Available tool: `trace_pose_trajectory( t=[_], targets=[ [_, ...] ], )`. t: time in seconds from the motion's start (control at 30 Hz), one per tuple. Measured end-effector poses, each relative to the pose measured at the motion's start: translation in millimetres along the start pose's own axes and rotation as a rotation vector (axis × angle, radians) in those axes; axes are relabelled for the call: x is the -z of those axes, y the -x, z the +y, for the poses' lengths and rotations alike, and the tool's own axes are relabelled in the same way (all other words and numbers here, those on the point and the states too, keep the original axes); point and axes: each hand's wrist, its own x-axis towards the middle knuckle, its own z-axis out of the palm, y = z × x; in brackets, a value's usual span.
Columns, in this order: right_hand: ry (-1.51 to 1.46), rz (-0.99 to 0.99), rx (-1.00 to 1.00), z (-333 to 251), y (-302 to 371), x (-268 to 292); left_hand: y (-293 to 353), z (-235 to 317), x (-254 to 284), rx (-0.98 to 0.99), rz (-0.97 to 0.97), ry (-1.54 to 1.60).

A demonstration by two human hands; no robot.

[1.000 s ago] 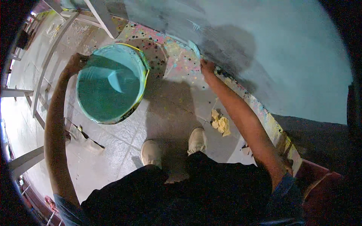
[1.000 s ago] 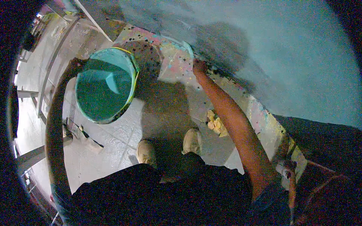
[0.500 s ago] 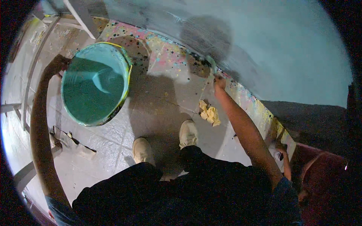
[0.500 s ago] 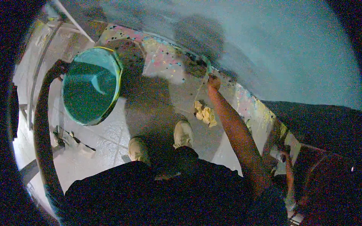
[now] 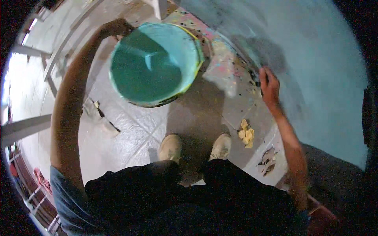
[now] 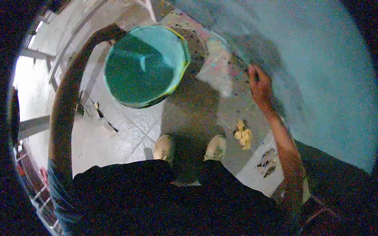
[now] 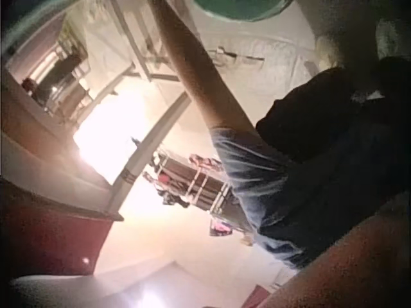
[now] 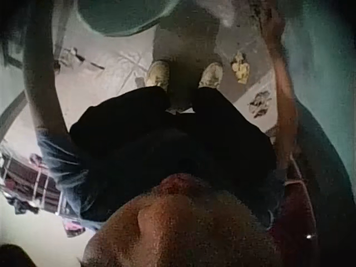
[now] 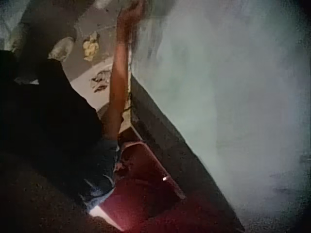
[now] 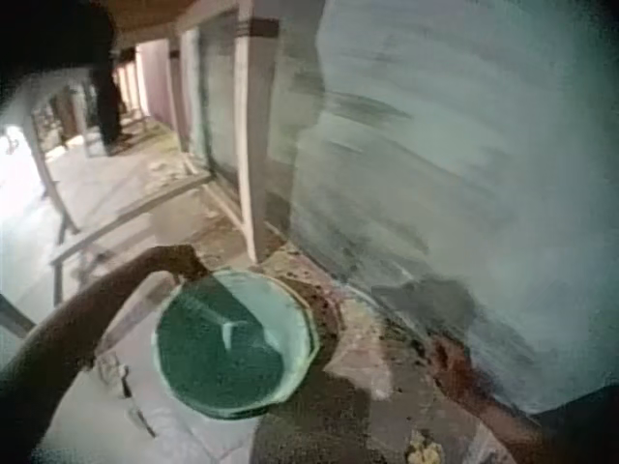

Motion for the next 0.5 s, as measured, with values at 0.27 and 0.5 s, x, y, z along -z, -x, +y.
trace_pose_trajectory(
  t=[0.27,0.5],
  targets=[
    [0.456,-0.526,1.077,-197.4,-101.4,-128.8,21.6,-14.1,-11.0,-0.15,0.158,-0.463],
    [0.61,-0.902,1.037,-190.6,-74.0,-192.8,69.1,41.8,-39.5,-0.117,0.202,-0.287]
  ],
)
